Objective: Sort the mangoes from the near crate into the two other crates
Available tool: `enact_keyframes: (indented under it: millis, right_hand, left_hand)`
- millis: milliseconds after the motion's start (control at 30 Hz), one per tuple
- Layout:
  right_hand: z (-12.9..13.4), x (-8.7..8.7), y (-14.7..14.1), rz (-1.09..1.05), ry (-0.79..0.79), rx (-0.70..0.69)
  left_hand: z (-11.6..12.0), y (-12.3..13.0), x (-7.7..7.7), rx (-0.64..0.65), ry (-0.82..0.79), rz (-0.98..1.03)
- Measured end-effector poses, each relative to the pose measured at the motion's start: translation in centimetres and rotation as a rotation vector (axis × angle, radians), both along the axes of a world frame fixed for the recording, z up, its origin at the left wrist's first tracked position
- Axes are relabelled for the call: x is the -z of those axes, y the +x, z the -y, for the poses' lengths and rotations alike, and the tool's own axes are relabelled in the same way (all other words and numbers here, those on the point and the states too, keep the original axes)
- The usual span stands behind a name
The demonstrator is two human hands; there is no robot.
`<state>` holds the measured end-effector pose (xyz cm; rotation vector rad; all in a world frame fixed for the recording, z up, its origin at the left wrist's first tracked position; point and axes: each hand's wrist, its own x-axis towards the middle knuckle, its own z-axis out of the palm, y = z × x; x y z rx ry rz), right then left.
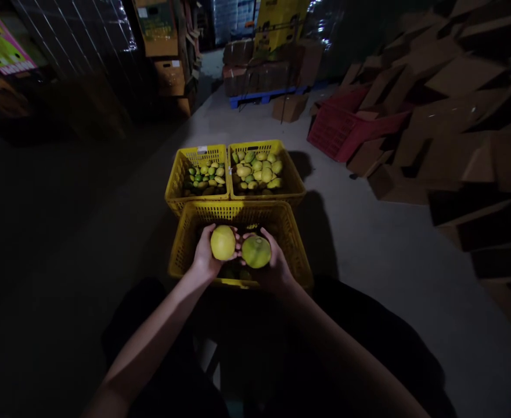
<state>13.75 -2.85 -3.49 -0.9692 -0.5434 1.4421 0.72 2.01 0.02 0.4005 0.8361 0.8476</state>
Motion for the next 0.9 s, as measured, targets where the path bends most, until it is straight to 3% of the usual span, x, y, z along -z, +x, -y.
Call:
enact_keyframes:
  millis: [100, 167, 300, 433, 667, 767, 900]
  right_hand:
    - [-0.7, 0.8, 0.3, 0.002, 0.063, 0.106]
    - [-1.4, 0.9, 0.8, -0.065, 0.041, 0.044]
    - [-2.5, 0.5, 2.0, -0.351, -0.130, -0.122]
    - [-2.7, 0.3, 2.4, -0.474, -0.293, -0.097]
    - [-2.9, 1.8, 1.8, -0.351, -0.234, -0.105]
    - [-2.9, 2.6, 1.4, -0.162, -0.127, -0.103]
    - [-2.0, 2.7, 0.9, -0.025, 0.012, -0.010]
  left_hand:
    - [-0.6, 0.0, 0.2, -0.066, -0.095, 0.084]
    - [-0.9, -0.1, 0.3, -0.070, -0.107, 0.128]
    - [-1.1, -0.2, 0.3, -0.076, -0.150, 0.176]
    - [-1.1, -0.2, 0.5, -0.090, -0.267, 0.206]
    - [-1.3, 0.5, 1.8, -0.306, -0.407, 0.167]
    - [-1.3, 0.4, 2.1, -0.267, -0.415, 0.202]
    - [-1.0, 0.0, 2.0, -0.226, -0.290, 0.373]
